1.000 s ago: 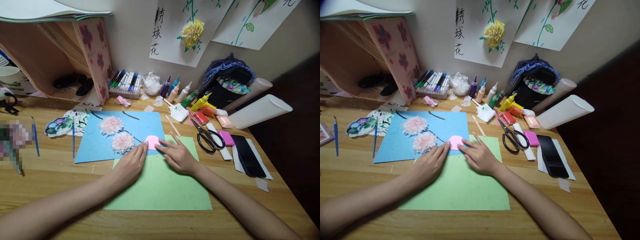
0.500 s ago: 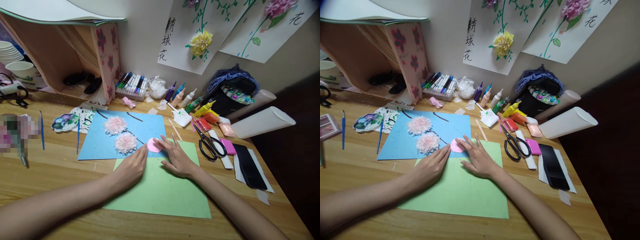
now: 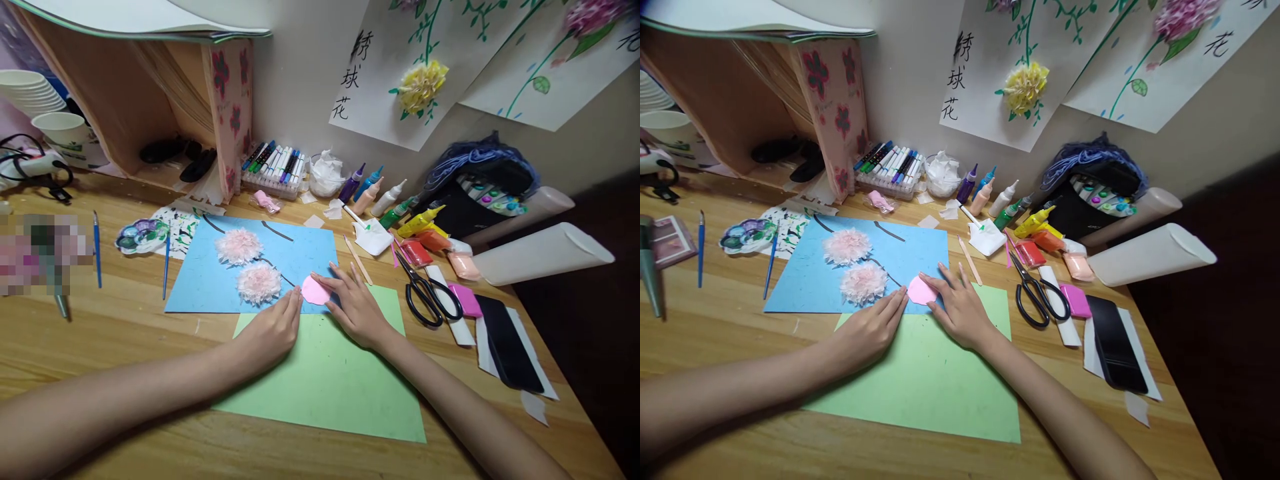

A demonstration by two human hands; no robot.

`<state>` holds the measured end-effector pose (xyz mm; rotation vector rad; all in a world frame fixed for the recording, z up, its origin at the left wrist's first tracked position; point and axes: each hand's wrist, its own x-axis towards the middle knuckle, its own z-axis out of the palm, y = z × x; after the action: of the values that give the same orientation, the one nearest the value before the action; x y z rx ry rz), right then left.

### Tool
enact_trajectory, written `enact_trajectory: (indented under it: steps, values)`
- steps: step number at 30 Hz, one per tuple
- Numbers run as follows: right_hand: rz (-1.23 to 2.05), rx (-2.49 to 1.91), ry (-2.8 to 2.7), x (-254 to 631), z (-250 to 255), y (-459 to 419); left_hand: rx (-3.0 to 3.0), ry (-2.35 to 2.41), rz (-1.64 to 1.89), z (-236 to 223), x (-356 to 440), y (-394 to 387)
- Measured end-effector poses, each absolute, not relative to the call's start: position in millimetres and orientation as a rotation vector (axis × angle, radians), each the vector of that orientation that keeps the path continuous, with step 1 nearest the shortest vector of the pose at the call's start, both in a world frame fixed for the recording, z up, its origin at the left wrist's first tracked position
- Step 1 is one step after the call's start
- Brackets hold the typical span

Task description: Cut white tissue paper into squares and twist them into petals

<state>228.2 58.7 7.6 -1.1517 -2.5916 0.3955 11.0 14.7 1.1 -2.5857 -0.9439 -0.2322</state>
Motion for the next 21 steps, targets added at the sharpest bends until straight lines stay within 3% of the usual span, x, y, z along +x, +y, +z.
enact_trajectory:
  steps: [16,21]
  values:
    - [0.352,-1.162,-2.560,233.3,7.6,55.8,-2.600,-0.946,-0.300,2.9,10.5,16.1]
    - [0.402,-0.927,-2.712,230.3,11.5,57.5,-2.589,-0.960,-0.300,2.0,10.3,15.2]
